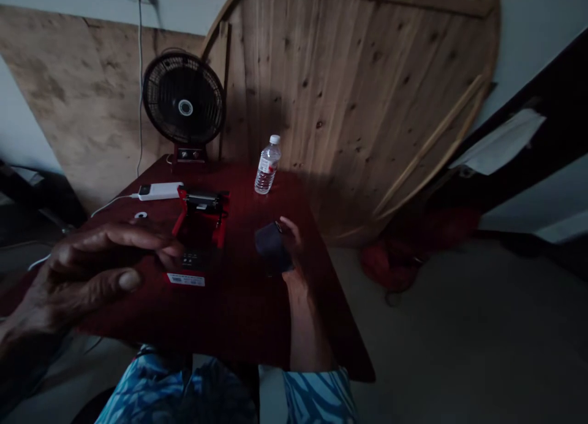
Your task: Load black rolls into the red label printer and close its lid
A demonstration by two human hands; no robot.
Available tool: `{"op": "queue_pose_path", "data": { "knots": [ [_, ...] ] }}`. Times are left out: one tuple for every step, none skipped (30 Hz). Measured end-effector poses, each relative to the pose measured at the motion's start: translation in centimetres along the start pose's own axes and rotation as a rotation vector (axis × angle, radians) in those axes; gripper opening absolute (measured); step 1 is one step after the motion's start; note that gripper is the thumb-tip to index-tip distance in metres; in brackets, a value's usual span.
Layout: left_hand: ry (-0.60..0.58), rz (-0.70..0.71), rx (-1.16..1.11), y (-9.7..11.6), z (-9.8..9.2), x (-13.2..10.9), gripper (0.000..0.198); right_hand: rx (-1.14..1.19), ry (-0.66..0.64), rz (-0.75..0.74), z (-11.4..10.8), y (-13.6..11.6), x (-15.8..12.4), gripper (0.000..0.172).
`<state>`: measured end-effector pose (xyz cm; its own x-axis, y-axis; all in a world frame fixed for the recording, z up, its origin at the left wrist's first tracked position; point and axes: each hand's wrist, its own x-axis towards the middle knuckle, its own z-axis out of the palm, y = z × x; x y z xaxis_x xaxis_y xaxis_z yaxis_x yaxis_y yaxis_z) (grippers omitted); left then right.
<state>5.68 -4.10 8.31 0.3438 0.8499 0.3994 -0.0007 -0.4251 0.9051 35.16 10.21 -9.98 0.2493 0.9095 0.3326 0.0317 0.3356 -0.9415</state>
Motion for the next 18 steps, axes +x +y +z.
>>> {"op": "queue_pose_path", "data": {
  "knots": [
    [-0.004,0.008,0.031,0.0,-0.1,0.1,0.022,-0.033,0.012,0.001,0.2,0.0,-0.2,0.047],
    [0.005,0.011,0.053,-0.1,-0.2,0.2,0.020,-0.083,0.024,-0.003,0.5,0.0,-0.4,0.048],
    [0.025,0.008,0.066,-0.3,-0.4,0.1,0.018,-0.147,0.028,-0.014,0.7,0.1,-0.5,0.048],
    [0.048,-0.002,0.072,-0.6,-0.6,0.0,0.015,-0.213,0.021,-0.029,1.0,0.2,-0.7,0.047],
    [0.073,-0.009,0.069,-0.8,-0.9,-0.1,0.014,-0.279,0.005,-0.045,1.3,0.4,-0.9,0.046],
    [0.092,-0.011,0.059,-1.0,-1.0,-0.3,0.013,-0.337,-0.020,-0.061,1.6,0.7,-1.1,0.046],
    [0.114,-0.018,0.050,-1.0,-1.2,-0.5,0.013,-0.378,-0.049,-0.074,1.8,0.9,-1.3,0.046],
    [0.139,-0.023,0.045,-1.0,-1.2,-0.7,0.013,-0.400,-0.074,-0.082,2.0,1.2,-1.4,0.047],
    [0.161,-0.029,0.044,-0.8,-1.2,-0.9,0.012,-0.415,-0.092,-0.089,2.2,1.5,-1.6,0.047],
    [0.175,-0.035,0.046,-0.6,-1.2,-0.9,0.011,-0.428,-0.103,-0.094,2.2,1.7,-1.7,0.046],
    [0.185,-0.044,0.053,-0.3,-1.2,-0.9,0.010,-0.442,-0.112,-0.096,2.2,1.9,-1.8,0.046],
    [0.187,-0.059,0.063,0.0,-1.2,-0.8,0.009,-0.454,-0.119,-0.096,2.1,1.9,-1.8,0.045],
    [0.188,-0.070,0.065,0.2,-1.4,-0.8,0.008,-0.463,-0.126,-0.092,2.1,1.9,-1.7,0.045],
    [0.180,-0.076,0.059,0.2,-1.6,-0.8,0.008,-0.468,-0.134,-0.083,2.0,1.8,-1.6,0.046],
    [0.184,-0.090,0.045,0.2,-1.9,-1.0,0.009,-0.469,-0.134,-0.074,1.9,1.5,-1.5,0.046],
    [0.205,-0.106,0.020,-0.2,-2.3,-1.6,0.013,-0.466,-0.120,-0.069,1.8,0.9,-1.5,0.047],
    [0.249,-0.122,-0.025,-0.7,-2.8,-2.6,0.018,-0.459,-0.095,-0.072,1.8,0.0,-1.5,0.048],
    [0.319,-0.151,-0.080,-1.6,-3.2,-4.2,0.027,-0.446,-0.059,-0.084,1.8,-1.2,-1.7,0.049]
  ]
}}
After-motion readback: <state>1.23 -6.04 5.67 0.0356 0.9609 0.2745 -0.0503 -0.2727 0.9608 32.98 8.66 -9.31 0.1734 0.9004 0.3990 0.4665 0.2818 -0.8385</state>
